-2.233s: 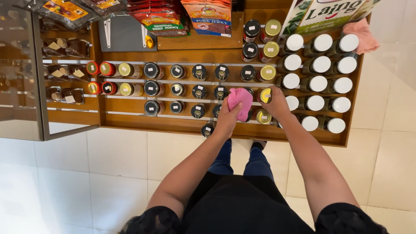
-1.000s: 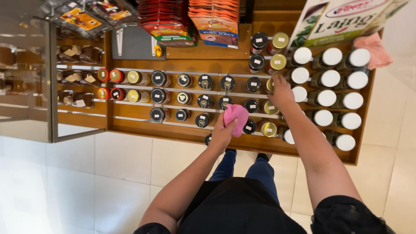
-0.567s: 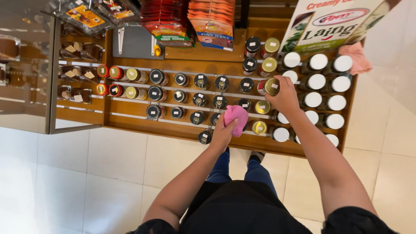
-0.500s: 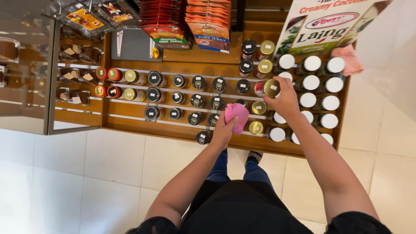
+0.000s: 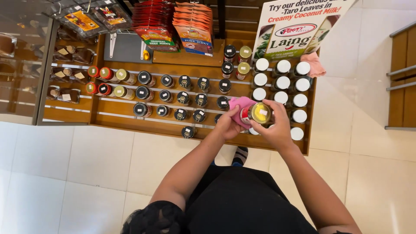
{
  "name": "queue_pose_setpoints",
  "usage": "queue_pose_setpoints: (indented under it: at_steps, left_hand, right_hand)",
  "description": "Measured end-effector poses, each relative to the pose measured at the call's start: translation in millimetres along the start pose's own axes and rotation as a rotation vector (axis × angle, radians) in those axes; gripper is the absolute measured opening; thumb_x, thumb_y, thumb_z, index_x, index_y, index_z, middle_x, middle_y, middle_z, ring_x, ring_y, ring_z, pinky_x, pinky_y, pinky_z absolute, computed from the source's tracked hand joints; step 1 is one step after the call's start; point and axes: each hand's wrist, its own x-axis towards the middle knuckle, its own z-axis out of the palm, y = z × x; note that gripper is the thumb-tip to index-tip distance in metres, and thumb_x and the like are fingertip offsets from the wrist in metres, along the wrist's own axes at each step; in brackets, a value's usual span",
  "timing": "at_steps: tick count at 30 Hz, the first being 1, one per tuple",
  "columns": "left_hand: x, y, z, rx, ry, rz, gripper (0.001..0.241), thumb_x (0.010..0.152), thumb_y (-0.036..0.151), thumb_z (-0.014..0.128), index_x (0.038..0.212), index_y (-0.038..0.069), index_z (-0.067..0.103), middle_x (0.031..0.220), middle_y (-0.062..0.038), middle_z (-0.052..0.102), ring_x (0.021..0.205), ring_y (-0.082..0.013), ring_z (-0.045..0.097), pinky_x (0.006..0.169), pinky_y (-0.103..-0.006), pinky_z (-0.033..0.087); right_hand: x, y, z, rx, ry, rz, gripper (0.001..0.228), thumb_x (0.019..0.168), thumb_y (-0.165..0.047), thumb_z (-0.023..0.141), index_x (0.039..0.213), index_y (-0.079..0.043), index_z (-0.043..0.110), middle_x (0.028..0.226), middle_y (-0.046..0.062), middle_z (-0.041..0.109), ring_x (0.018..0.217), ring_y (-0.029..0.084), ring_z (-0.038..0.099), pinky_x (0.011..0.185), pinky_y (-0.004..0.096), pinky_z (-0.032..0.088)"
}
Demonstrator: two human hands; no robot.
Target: Cleaning and dusting jars of food products on a display shelf in a grocery store.
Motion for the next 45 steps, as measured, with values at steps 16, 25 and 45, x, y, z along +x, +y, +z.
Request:
queue_pose_setpoints:
  at_steps: [16, 25, 45]
  left_hand:
    - [-25, -44, 49, 0.568, 0.226, 0.282, 0.046, 0.104, 0.022, 0.057, 0.147, 0.008, 0.046, 0.138, -0.013, 0.06, 0.124, -0.0252, 0.061, 0.103, -0.0404, 0.05]
    - [-89, -26, 144, 1.76, -0.452, 1.052, 0.06, 0.08, 0.007, 0.072, 0.137, 0.011, 0.054, 0.143, -0.018, 0.058, 0.137, -0.0367, 0.056, 0.118, -0.0442, 0.044]
    - [-14, -72, 20, 0.435, 0.145, 0.437, 0.052, 0.105, 0.026, 0.061, 0.151, 0.006, 0.046, 0.138, -0.012, 0.061, 0.126, -0.0231, 0.057, 0.105, -0.0363, 0.048]
  right_hand:
    - [-69, 69, -13, 0.408, -0.031, 0.248, 0.07, 0.082, -0.017, 0.087, 0.139, -0.002, 0.05, 0.131, 0.01, 0.065, 0.121, 0.02, 0.065, 0.105, 0.036, 0.054]
    - [-89, 126, -9, 0.109, -0.176, 0.092, 0.06, 0.086, -0.01, 0.081, 0.138, -0.01, 0.051, 0.13, 0.008, 0.064, 0.12, 0.019, 0.065, 0.104, 0.035, 0.056]
    - [-74, 57, -21, 0.475, 0.05, 0.324, 0.061, 0.085, -0.01, 0.083, 0.138, 0.0, 0.054, 0.126, 0.009, 0.066, 0.114, 0.018, 0.065, 0.1, 0.035, 0.056]
